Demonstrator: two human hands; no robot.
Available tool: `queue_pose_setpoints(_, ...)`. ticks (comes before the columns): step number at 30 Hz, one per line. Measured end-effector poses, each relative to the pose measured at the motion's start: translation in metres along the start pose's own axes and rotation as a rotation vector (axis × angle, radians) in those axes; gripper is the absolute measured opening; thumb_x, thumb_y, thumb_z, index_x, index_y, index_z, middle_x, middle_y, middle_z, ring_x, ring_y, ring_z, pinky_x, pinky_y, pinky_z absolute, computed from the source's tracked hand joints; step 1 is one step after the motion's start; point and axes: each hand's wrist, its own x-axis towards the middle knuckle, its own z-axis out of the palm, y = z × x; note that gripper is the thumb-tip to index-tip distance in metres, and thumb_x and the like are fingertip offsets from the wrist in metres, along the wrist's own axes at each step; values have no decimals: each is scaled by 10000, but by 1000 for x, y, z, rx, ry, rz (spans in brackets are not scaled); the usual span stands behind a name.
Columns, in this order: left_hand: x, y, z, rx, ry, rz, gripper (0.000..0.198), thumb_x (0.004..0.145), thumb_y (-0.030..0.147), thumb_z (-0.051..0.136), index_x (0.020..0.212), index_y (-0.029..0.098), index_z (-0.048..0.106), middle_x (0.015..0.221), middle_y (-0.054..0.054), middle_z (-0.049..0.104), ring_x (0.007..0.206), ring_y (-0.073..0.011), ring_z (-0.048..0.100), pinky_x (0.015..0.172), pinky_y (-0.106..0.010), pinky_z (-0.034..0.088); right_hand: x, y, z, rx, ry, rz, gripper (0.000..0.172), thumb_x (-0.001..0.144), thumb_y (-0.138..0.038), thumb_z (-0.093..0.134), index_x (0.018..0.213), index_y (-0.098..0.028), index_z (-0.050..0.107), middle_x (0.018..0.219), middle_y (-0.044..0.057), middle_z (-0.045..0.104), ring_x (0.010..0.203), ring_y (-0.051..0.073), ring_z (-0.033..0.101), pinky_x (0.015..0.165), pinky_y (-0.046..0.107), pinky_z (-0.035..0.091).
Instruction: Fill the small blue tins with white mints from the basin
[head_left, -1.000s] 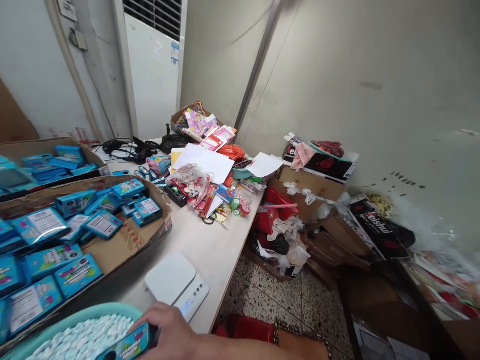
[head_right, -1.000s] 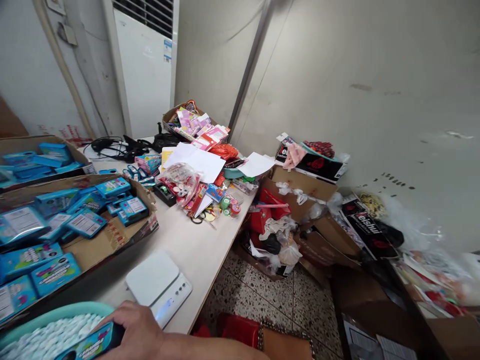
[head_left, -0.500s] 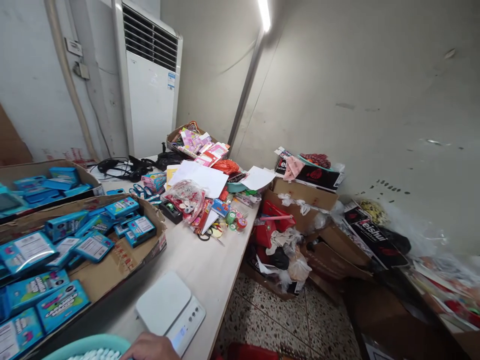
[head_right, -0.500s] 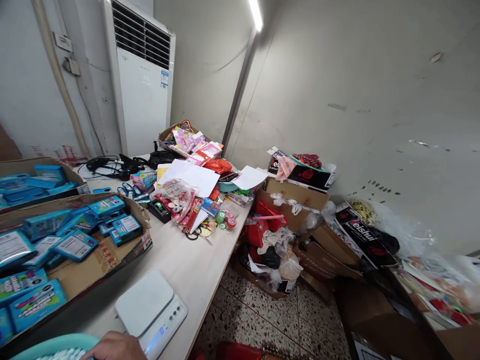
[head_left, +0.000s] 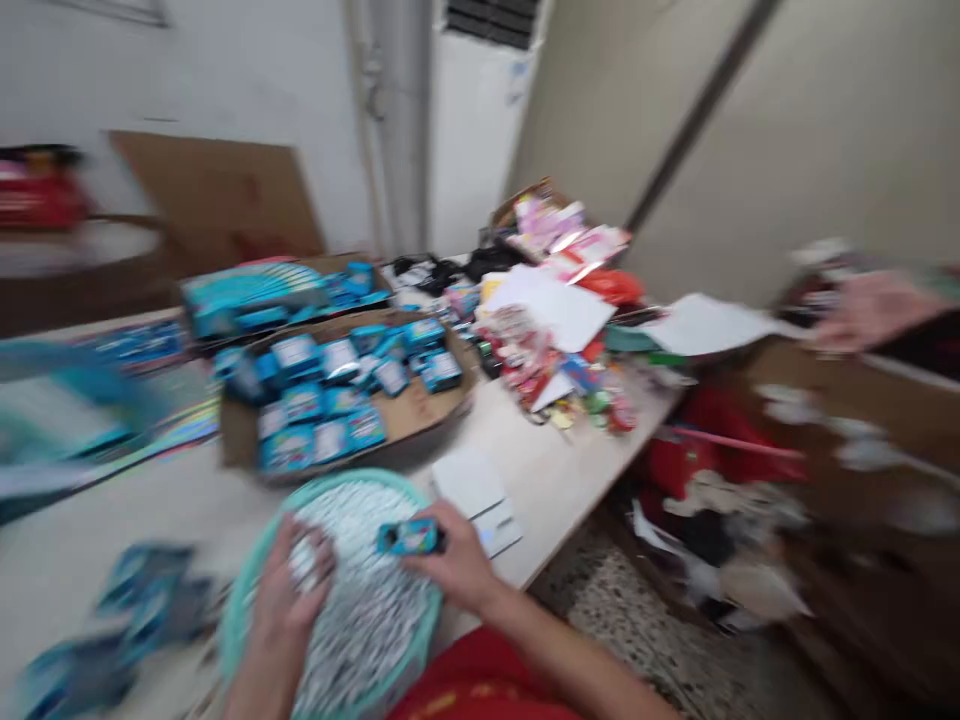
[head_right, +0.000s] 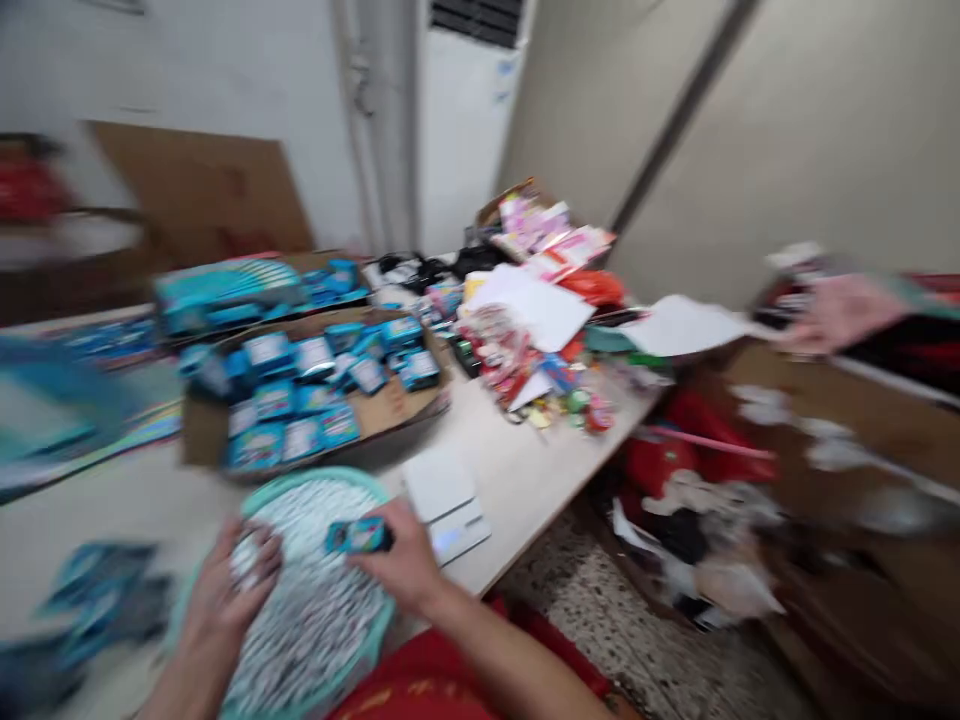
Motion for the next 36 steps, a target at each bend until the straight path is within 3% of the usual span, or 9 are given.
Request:
queue_pose_setpoints(2,-14,12,-35,13,103,-59,353,818,511,580,732,169,569,610,19,537,462,-75,450,419,-216,406,4,-6,0,-9,-43,-55,313,634,-225,788,914,-204,651,876,21,615,852,185,587,779,297,468)
queue_pose_setpoints(4,-25,17,-43,-122,129,-128,440,728,570,646,617,180,476,492,55,411,374,-55,346,342,-193,290,9,-9,6,-6,-88,-103,307,663,-219,765,941,-201,638,903,32,614,878,200,591,793,315,464)
queue_pose_setpoints(7,-31,13,-29,-320,161,-80,456,645,522,740,619,171,450,528,57,450,431,-58,448,403,-182,346,10,-18,15,-10,-158,-155,282,702,-223,735,961,-202,625,925,39,612,896,211,592,793,328,462)
queue_pose_setpoints(11,-33,6,-16,-328,260,-10,419,664,491,734,632,163,476,546,51,480,478,-82,509,455,-198,387,8,-27,21,-51,-209,-187,235,731,-224,706,945,-209,610,918,41,613,901,220,584,796,344,459)
queue_pose_setpoints(17,-32,9,-23,-311,279,15,422,677,504,719,608,166,475,522,45,488,470,-86,508,463,-199,378,13,-32,23,-83,-240,-185,252,727,-222,720,950,-203,605,925,37,607,900,215,577,794,337,456)
queue_pose_setpoints(25,-30,14,-20,-277,279,63,427,700,508,701,608,166,464,502,45,476,457,-74,485,455,-181,361,19,-34,25,-100,-241,-209,248,741,-251,714,960,-213,603,950,41,617,917,223,579,794,337,461)
queue_pose_setpoints(32,-30,14,-25,-268,209,-28,432,653,503,747,667,157,490,519,62,462,360,-25,344,335,-153,206,21,-34,26,-87,-249,-201,229,753,-290,706,946,-214,610,930,45,621,897,224,586,782,347,471)
queue_pose_setpoints(36,-31,25,-25,-366,211,22,403,669,474,751,711,152,513,492,78,412,369,-17,326,344,-131,196,21,-33,25,-9,-214,-225,282,745,-320,730,979,-217,611,950,41,622,919,214,585,807,340,473)
